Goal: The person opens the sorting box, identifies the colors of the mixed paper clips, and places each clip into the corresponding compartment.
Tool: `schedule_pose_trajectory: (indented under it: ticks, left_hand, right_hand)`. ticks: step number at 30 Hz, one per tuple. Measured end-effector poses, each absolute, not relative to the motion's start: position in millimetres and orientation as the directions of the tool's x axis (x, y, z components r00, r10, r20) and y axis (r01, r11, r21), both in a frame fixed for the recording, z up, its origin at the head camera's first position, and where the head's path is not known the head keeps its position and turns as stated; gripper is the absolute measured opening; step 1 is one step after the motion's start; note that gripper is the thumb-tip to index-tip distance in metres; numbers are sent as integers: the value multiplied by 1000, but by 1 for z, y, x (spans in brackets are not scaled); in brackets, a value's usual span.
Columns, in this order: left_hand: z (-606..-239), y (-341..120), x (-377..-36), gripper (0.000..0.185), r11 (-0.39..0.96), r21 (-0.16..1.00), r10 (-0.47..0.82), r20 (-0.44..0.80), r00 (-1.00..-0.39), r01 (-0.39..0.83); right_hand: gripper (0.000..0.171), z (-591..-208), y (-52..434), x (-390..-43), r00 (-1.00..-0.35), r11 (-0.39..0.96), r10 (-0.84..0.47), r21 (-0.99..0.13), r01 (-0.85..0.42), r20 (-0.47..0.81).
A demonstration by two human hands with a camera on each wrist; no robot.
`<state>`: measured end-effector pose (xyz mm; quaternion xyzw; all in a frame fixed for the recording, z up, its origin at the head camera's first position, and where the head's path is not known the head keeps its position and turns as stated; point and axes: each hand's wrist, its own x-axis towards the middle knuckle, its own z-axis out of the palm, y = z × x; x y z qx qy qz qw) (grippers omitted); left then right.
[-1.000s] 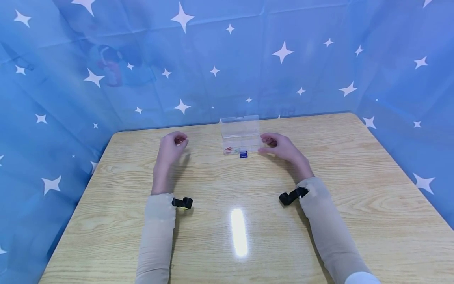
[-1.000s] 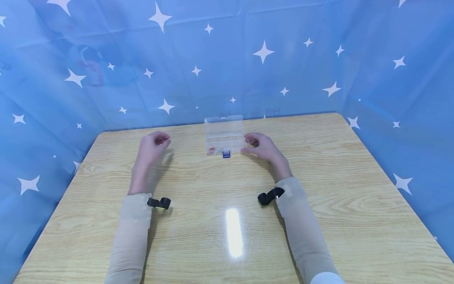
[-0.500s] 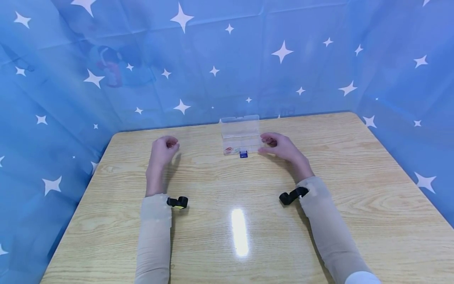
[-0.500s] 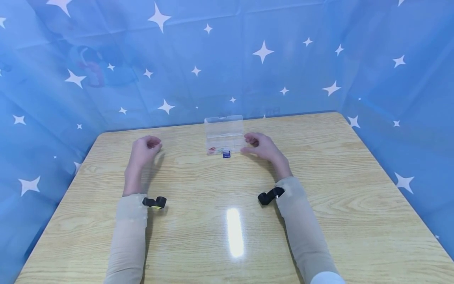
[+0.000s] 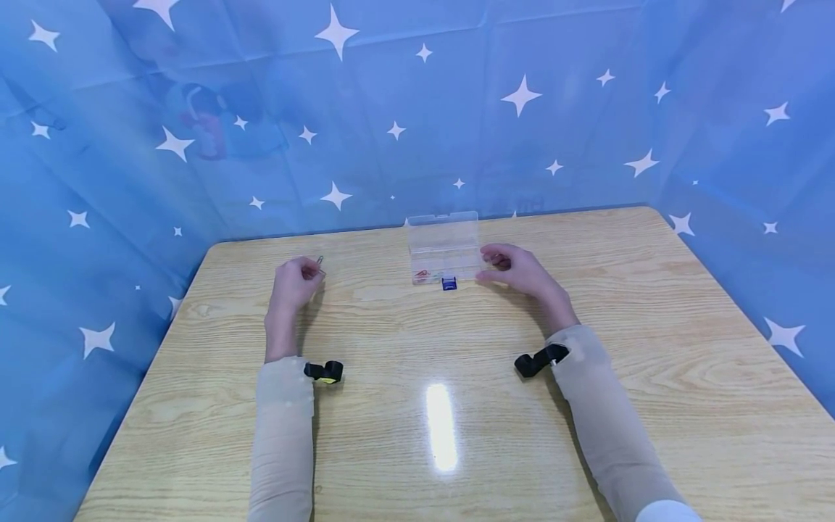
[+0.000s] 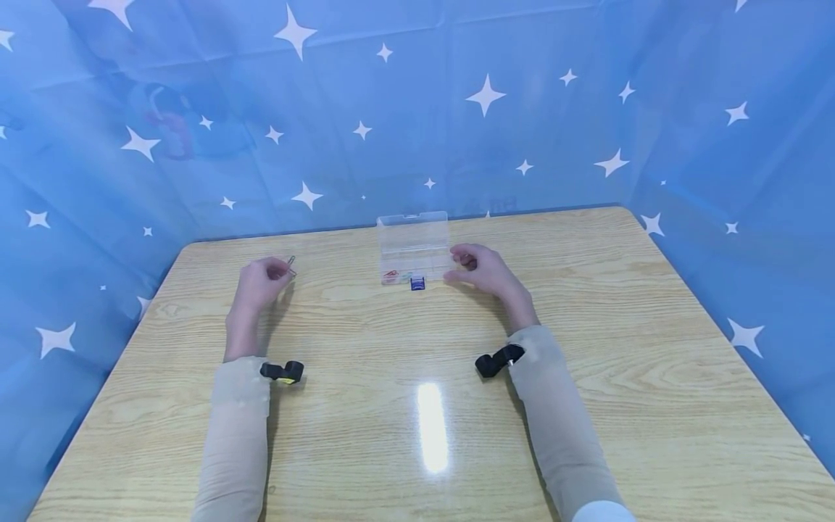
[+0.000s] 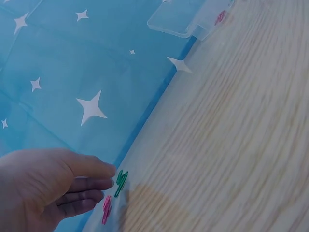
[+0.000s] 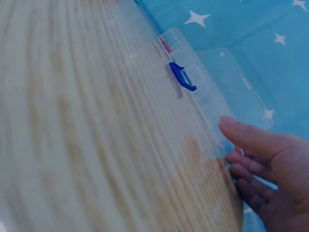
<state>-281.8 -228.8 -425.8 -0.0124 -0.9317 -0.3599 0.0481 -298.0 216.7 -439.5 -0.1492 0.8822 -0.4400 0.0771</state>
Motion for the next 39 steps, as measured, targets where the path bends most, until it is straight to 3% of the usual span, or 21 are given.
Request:
schedule_pose_trajectory:
  ticks: [19, 39]
  left_hand:
    - [-431, -234, -281, 17, 783, 621, 7, 57, -998, 41]
    - [-421, -221, -279, 20, 745, 663, 20, 86, -996, 72]
  right_hand:
    - [67, -442, 219, -299, -943, 564, -332, -801, -198, 0]
    - [65, -441, 217, -300, -940, 577, -340, -789, -210, 1]
